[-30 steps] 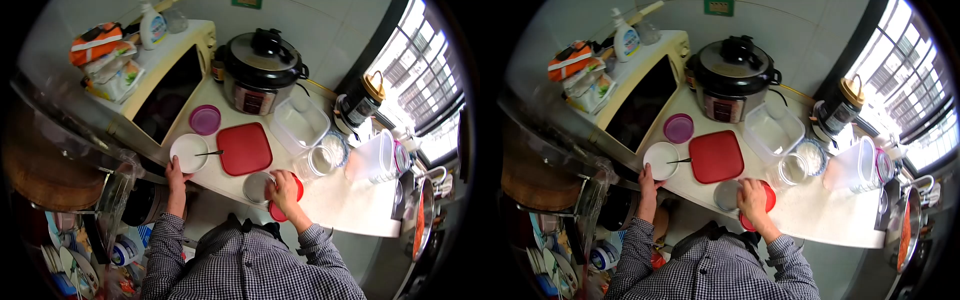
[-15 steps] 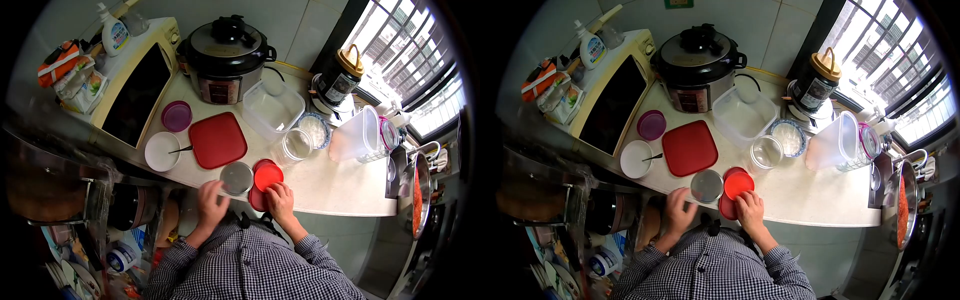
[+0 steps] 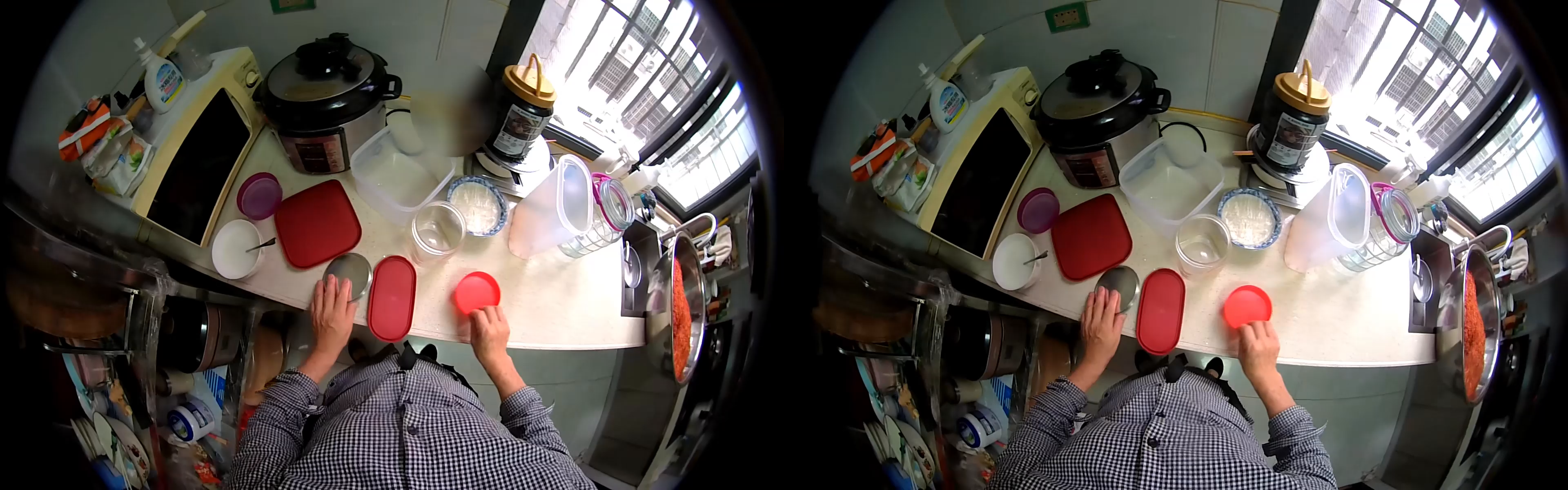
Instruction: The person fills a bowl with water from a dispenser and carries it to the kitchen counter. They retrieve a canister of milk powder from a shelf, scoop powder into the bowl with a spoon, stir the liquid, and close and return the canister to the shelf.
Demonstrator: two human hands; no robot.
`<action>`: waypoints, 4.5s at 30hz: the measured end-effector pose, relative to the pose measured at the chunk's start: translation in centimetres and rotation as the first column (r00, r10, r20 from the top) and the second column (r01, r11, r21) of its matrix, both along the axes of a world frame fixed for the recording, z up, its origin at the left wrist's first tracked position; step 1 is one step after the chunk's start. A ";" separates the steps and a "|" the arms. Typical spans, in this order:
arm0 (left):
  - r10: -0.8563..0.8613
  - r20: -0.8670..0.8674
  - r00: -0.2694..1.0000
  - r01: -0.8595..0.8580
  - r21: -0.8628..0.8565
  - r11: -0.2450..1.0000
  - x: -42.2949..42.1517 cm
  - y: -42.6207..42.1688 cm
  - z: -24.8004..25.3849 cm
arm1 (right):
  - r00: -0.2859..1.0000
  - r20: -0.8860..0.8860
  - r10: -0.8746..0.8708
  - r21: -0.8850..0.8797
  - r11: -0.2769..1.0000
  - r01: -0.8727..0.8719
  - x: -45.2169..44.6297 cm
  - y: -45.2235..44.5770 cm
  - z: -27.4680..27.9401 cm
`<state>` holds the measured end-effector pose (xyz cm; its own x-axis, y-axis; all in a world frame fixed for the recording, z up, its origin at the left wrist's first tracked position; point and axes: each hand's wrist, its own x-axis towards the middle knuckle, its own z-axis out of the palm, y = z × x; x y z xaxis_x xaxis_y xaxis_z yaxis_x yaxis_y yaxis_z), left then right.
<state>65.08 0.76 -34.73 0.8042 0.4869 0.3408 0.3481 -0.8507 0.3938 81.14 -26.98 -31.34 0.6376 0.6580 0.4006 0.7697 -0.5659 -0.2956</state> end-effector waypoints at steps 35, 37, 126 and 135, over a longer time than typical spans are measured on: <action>0.918 0.373 0.137 -0.937 0.350 -0.002 -32.9 12.4 14.2 | 0.611 -0.316 0.726 0.324 0.688 -0.649 -10.2 17.0 4.0; 0.968 0.240 0.076 -0.978 0.209 0.025 -34.9 13.0 14.9 | 0.608 -0.333 0.721 0.338 0.693 -0.636 -9.8 16.6 3.8; 0.402 0.035 0.915 -0.379 -0.265 0.887 4.3 9.1 -0.8 | 0.937 -0.268 0.225 -0.077 0.964 -0.254 -6.5 11.2 -0.7; 0.082 -0.268 0.960 -0.063 0.078 0.995 4.5 6.8 -0.6 | 0.947 -0.257 0.192 -0.067 0.974 -0.215 -7.6 10.1 -1.2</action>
<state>69.62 7.56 -35.33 0.8342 0.5308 0.1493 0.4956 -0.8405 0.2188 73.55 -16.92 -32.54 0.5576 0.8108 0.1782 0.7806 -0.4391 -0.4449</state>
